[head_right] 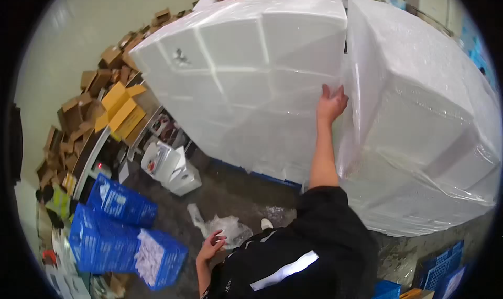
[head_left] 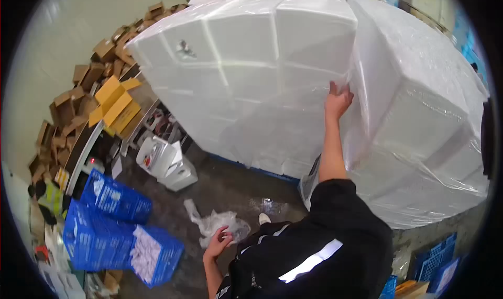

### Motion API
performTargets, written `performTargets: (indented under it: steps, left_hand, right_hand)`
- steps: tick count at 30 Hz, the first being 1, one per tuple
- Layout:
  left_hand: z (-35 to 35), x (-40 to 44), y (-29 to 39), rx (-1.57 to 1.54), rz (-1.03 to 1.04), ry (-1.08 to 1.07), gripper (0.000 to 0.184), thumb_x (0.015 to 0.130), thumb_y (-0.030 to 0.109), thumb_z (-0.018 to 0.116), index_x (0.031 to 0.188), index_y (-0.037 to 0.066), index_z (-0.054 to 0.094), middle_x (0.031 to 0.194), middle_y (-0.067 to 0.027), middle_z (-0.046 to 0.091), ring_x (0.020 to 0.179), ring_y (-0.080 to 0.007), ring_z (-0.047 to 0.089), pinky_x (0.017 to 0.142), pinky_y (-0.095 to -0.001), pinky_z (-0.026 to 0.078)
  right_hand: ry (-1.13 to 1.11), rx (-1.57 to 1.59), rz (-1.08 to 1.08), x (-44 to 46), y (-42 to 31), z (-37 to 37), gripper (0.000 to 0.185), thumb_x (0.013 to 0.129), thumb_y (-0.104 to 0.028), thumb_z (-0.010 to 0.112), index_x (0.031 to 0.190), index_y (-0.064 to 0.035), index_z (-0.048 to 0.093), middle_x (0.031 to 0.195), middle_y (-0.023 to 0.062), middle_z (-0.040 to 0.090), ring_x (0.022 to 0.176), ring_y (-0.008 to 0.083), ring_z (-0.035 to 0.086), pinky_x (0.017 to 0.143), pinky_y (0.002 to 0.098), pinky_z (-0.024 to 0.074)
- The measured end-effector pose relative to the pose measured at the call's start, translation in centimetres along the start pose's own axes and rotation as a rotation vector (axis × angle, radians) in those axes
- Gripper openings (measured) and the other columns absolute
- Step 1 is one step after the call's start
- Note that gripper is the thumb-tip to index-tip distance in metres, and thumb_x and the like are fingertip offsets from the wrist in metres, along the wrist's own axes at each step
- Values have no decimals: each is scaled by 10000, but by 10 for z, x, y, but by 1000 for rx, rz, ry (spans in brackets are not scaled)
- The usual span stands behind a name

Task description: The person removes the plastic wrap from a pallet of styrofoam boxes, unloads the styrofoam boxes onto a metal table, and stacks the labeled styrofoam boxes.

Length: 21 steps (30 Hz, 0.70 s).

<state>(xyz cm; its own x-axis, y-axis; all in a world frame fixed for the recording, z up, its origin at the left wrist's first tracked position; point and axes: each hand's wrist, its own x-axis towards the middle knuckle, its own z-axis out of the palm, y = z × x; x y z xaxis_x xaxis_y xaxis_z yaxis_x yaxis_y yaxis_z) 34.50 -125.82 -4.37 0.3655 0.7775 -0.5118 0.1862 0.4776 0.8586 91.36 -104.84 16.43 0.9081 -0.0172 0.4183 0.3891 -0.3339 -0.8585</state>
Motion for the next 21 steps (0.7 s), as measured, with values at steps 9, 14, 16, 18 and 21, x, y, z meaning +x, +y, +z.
performTargets:
  steps: [9, 14, 16, 18, 21]
  left_hand:
    - [-35, 160, 146, 536, 103, -588, 616, 848, 118, 675, 1381, 117, 368, 1223, -83, 542, 997, -160, 571, 794, -305, 503]
    - [26, 222, 205, 805, 330, -601, 868, 760, 223, 742, 1441, 62, 229, 1411, -215, 339, 1216, -299, 473, 975, -388, 424]
    - [46, 253, 202, 1226, 817, -310, 941, 729, 261, 748, 1457, 88, 176, 1460, -265, 236, 1202, -399, 473, 959, -459, 435]
    - [63, 272, 215, 1399, 517, -383, 1026, 688, 303, 759, 1468, 99, 125, 1486, -287, 137, 1191, -471, 447, 971, -495, 416]
    - [36, 353, 139, 1358, 473, -450, 1049, 653, 335, 772, 1461, 78, 155, 1448, -294, 249, 1182, -457, 465, 989, -468, 408]
  right_hand:
    - [103, -3, -56, -82, 143, -10, 193, 928, -161, 451, 928, 1, 557, 815, 243, 608, 784, 443, 578, 694, 491, 450]
    - [-283, -489, 91, -300, 263, -73, 173, 857, -138, 527, 922, 12, 583, 796, 217, 626, 791, 416, 615, 700, 477, 485]
    - [-319, -596, 144, -354, 311, -136, 157, 786, -106, 569, 888, 9, 604, 792, 197, 629, 779, 392, 621, 690, 456, 495]
    - [-384, -665, 318, -411, 395, -207, 163, 741, -111, 589, 863, -7, 620, 798, 171, 627, 766, 343, 625, 693, 413, 505]
    - [-372, -1245, 101, -398, 370, -334, 132, 755, -138, 580, 739, -9, 601, 709, 147, 643, 681, 324, 651, 614, 417, 524]
